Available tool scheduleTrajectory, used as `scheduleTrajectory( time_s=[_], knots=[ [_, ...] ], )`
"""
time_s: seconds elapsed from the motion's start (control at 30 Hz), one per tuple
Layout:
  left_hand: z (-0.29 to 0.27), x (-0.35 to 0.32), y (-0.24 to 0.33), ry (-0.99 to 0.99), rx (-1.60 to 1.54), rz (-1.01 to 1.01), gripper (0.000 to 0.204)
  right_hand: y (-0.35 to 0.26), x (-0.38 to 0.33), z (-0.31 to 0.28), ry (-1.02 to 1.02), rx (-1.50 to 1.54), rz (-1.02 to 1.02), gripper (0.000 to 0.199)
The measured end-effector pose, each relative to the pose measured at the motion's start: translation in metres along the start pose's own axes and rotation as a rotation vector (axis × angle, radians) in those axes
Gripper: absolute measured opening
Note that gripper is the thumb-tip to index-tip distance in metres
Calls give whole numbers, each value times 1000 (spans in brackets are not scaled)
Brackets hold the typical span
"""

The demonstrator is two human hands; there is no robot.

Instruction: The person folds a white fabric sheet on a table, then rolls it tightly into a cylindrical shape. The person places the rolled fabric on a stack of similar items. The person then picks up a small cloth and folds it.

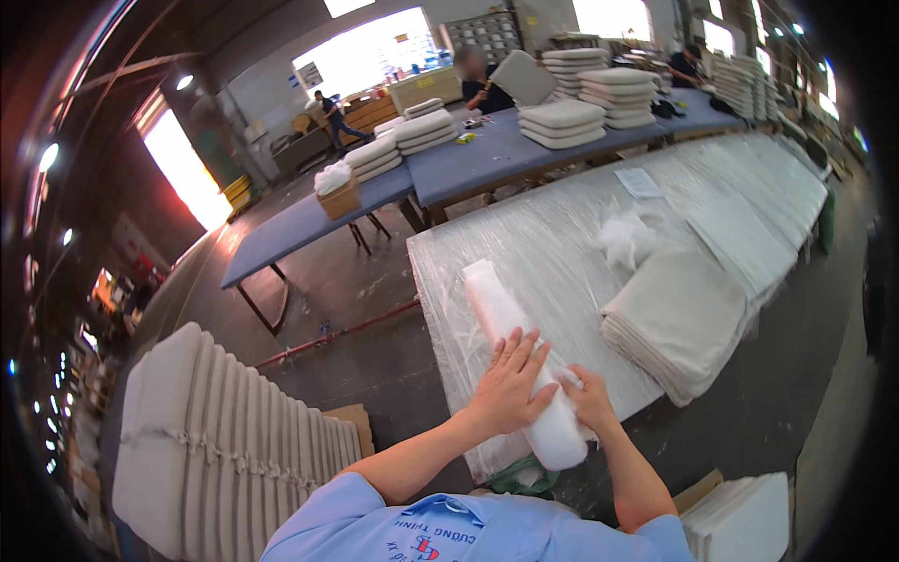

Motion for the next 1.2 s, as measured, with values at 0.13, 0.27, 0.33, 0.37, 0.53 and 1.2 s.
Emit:
scheduleTrajectory(
  time_s=[0.13,0.27,0.33,0.37,0.53,1.2],
  knots=[
    [11,4,5,4,-41,3,78,-28,71,-19,167,44,-56,31],
    [5,4,1,31,-94,-42,85,-25,128,26,43,278,40,49],
    [6,-9,-14,44,-57,-111,89,-18,127,81,-65,262,225,57],
    [4,-7,-12,43,-69,-96,89,-7,139,84,-173,180,56,66],
    [-1,3,-2,11,-140,-23,91,62,172,33,-37,-256,-1,64],
    [3,51,-1,102,-357,402,26,59,43,-17,19,205,81,28]
  ],
)
Point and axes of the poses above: each hand's wrist, its own x-axis towards the middle knuckle, its own z-axis out of the palm, y = z × x, the point moved 9 cm from there along x, towards the middle knuckle, and after that the axes turned 9 degrees about -z, right-handed, at the moved point
